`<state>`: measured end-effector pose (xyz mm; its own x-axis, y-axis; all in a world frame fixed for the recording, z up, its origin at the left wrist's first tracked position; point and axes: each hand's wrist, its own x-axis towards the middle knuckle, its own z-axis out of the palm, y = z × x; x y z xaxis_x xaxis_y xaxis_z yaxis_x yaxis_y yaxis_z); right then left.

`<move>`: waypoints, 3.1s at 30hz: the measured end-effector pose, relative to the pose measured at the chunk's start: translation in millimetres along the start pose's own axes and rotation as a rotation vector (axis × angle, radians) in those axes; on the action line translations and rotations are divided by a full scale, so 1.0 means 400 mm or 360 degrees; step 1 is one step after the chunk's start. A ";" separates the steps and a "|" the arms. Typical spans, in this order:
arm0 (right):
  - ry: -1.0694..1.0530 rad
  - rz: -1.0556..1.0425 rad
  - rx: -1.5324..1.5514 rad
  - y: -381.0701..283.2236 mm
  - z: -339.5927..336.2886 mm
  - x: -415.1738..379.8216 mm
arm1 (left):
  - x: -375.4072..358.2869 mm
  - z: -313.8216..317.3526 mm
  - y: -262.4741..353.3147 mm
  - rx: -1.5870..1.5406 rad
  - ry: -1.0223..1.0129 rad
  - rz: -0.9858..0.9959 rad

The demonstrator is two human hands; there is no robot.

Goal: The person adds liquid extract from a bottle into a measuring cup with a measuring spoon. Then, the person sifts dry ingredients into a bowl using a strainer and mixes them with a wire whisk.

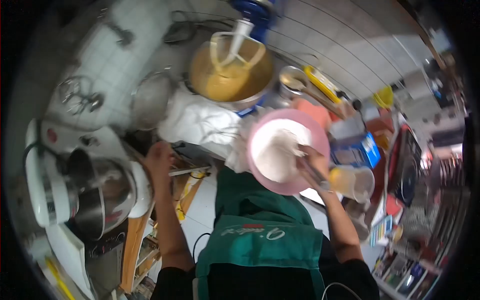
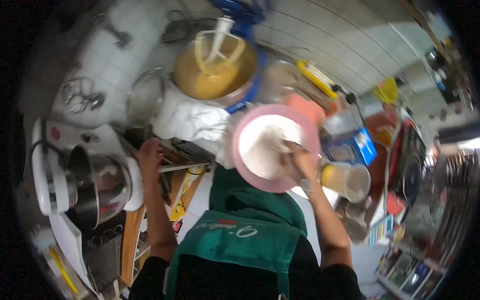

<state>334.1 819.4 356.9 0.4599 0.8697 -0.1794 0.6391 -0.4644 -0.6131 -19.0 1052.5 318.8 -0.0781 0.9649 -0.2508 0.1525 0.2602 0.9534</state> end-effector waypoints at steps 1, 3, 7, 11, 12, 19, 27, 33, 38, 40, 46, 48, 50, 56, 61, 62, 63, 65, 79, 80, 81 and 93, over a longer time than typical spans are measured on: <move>0.0179 0.0026 0.0087 0.028 0.001 -0.004 | 0.003 0.004 -0.017 -0.0077 0.0011 0.0035; 0.0247 0.0174 0.0556 0.067 -0.010 -0.031 | 0.005 0.030 -0.034 -0.0103 0.0029 0.0006; 0.0108 0.0237 0.1231 0.111 0.004 -0.064 | -0.007 0.196 -0.099 -0.0474 0.0213 -0.0021; 0.0225 0.0294 0.1467 0.076 0.037 -0.068 | 0.038 0.361 -0.216 -0.0095 0.0379 0.0377; 0.0224 0.0304 0.1474 0.076 0.043 -0.073 | 0.029 0.393 -0.214 0.0107 0.0453 0.0396; 0.0506 0.0290 0.1639 0.070 0.078 -0.103 | 0.086 0.421 -0.195 0.0683 0.0344 0.0111; 0.1293 0.0677 0.1705 0.105 0.077 -0.168 | 0.467 0.161 -0.112 0.0944 0.0420 0.0581; 0.1513 0.0207 0.0802 0.044 0.176 -0.193 | 0.642 0.110 0.032 0.0981 0.0164 0.0497; 0.1353 -0.0245 -0.0035 0.026 0.227 -0.183 | 0.672 0.113 -0.103 0.1094 -0.0122 0.0778; 0.1249 -0.0105 -0.0080 0.034 0.252 -0.177 | 0.612 0.136 -0.074 0.0997 -0.0265 0.0507; 0.1647 -0.0449 0.0166 -0.009 0.164 -0.097 | 0.527 0.136 -0.007 0.1629 -0.0310 0.0681; 0.1610 -0.0541 0.0356 -0.045 0.107 -0.076 | 0.561 0.119 -0.044 0.1599 -0.0360 0.0586; 0.1530 -0.0580 0.0420 -0.085 0.045 -0.073 | 0.581 0.115 -0.070 0.1539 -0.0279 0.0488; 0.1672 -0.0519 0.0938 -0.160 -0.112 -0.108 | 0.517 0.170 -0.045 0.1267 0.0151 0.0507; 0.1091 -0.0219 0.0973 -0.403 -0.355 0.009 | 0.508 0.220 -0.082 0.0937 0.0246 0.0528; 0.0996 -0.0365 0.0814 -0.449 -0.378 0.062 | 0.492 0.232 -0.079 0.0882 0.0251 0.0451; 0.0899 -0.0349 0.0656 -0.495 -0.395 0.106 | 0.476 0.242 -0.078 0.0829 0.0256 0.0371; 0.0643 -0.0413 0.0065 -0.559 -0.426 0.196 | 0.457 0.248 -0.081 0.0732 0.0271 0.0438; -0.0244 -0.0934 -0.1468 -0.864 -0.276 0.602 | 0.068 0.291 0.402 -0.0602 -0.0486 0.1028; -0.0238 -0.1222 -0.1635 -0.851 -0.264 0.628 | 0.062 0.297 0.436 -0.0560 -0.0539 0.0933; -0.0228 -0.1510 -0.1793 -0.842 -0.256 0.651 | 0.097 0.309 0.421 -0.0285 -0.0563 0.0976; -0.0221 -0.0651 -0.1245 -0.785 -0.254 0.887 | 0.206 0.375 0.468 -0.1470 -0.1002 -0.0426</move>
<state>359.3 1256.8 563.9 0.0573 0.9812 -0.1842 0.9979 -0.0504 0.0416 150.8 1186.2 451.5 0.5468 0.7975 -0.2549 -0.5958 0.5846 0.5507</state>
